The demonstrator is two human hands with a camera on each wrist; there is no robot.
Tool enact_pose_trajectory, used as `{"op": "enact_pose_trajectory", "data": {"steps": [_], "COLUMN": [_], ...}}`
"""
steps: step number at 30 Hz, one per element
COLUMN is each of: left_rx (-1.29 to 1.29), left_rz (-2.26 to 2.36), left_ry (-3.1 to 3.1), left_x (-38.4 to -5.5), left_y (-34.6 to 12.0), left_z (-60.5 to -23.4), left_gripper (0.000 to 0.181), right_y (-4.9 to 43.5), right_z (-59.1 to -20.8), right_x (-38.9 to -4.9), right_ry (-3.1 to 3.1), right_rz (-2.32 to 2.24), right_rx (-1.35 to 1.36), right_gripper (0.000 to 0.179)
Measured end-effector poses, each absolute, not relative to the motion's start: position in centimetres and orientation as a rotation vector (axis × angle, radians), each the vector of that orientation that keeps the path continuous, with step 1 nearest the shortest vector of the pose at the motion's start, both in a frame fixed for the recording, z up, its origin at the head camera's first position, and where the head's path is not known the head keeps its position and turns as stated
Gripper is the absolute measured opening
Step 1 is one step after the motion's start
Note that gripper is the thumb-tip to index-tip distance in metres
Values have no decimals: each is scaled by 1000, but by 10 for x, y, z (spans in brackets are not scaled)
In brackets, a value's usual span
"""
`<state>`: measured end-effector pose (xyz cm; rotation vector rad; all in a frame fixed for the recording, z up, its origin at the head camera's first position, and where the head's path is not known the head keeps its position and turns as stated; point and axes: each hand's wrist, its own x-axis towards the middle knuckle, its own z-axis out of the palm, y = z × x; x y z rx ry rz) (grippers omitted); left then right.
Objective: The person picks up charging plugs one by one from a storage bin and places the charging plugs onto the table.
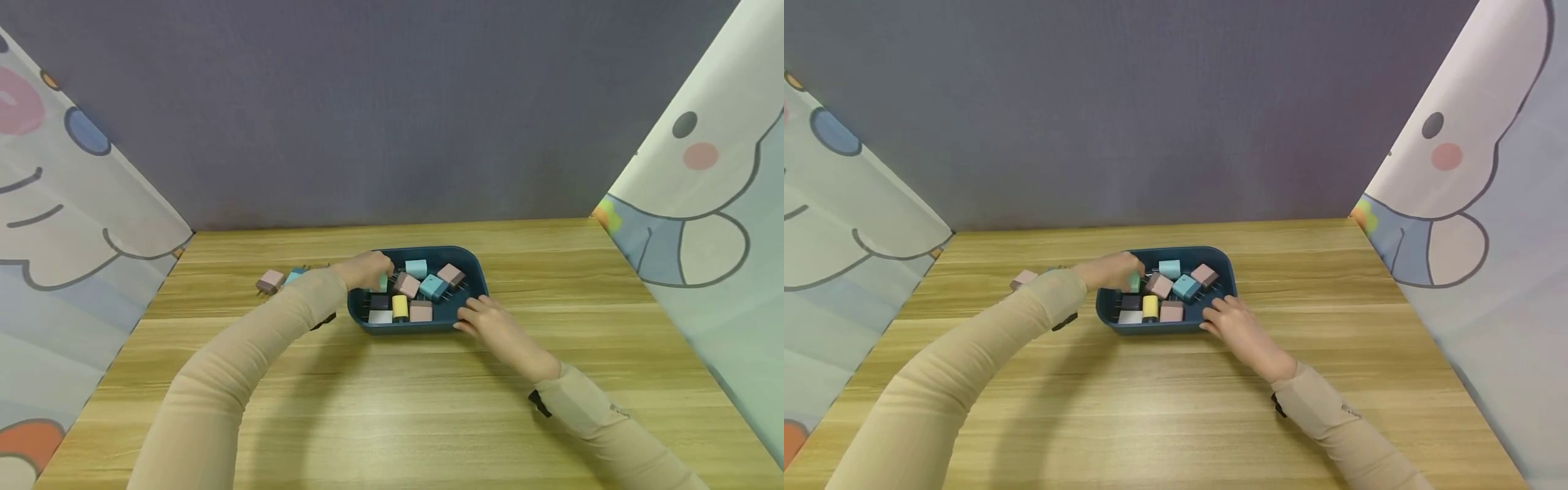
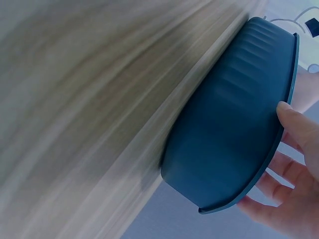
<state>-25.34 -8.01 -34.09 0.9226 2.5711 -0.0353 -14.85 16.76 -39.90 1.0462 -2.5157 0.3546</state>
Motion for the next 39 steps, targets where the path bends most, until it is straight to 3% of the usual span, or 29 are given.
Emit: {"op": "enact_pose_trajectory", "data": {"steps": [39], "left_rx": [950], "left_rz": [33], "left_ry": [2652], "left_x": [-252], "left_y": [-89], "left_z": [-315], "left_gripper": [38], "right_y": [168], "right_z": [-398], "right_x": [-150], "right_ry": [-2496], "right_rz": [346], "right_rx": [1057], "right_gripper": [10]}}
